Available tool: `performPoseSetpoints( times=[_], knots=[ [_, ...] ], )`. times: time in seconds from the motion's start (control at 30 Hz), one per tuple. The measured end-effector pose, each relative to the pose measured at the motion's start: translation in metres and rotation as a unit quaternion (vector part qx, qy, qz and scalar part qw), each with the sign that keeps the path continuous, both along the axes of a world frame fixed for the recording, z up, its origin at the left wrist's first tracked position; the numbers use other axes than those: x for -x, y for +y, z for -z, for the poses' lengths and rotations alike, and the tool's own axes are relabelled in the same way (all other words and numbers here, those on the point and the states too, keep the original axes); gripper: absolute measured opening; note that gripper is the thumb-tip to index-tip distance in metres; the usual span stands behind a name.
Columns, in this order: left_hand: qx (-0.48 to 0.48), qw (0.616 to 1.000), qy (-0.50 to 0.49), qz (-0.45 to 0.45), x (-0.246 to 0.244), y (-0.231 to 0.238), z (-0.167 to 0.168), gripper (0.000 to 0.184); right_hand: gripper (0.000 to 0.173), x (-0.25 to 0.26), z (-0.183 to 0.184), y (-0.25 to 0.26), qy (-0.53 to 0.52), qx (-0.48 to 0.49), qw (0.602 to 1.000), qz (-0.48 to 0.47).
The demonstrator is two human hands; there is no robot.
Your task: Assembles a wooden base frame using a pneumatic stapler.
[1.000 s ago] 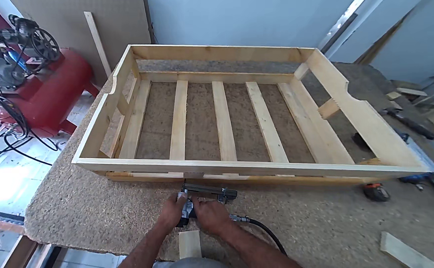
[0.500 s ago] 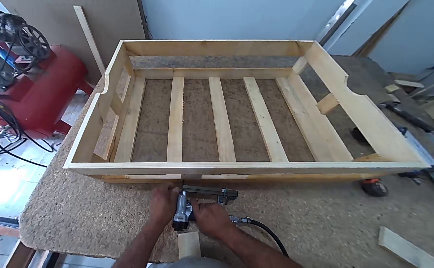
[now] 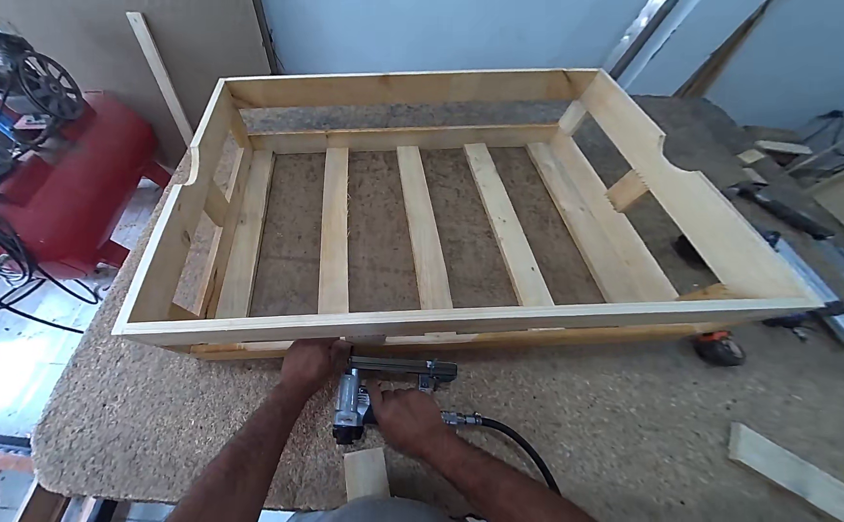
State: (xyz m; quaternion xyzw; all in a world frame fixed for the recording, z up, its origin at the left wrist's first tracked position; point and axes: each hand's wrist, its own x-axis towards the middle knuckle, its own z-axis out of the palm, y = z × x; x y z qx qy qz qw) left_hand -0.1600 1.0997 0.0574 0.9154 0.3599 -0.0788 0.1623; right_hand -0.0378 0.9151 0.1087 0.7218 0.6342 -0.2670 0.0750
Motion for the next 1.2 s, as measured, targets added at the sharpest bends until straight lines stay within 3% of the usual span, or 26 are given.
performPoseSetpoints(
  times=[0.6,0.8,1.2],
  knots=[
    [0.009,1.0,-0.018,-0.01,0.0,-0.001,-0.001,0.058,0.044,0.004,-0.007,-0.003,-0.001,0.014,0.999,0.043],
    [0.009,1.0,-0.019,-0.009,-0.001,-0.001,0.001,0.059,0.056,-0.002,-0.002,-0.01,-0.007,0.008,0.999,0.053],
    [0.016,1.0,-0.011,-0.013,-0.002,-0.004,-0.005,0.057,0.05,-0.01,-0.006,-0.018,0.005,0.015,0.998,0.061]
  ],
)
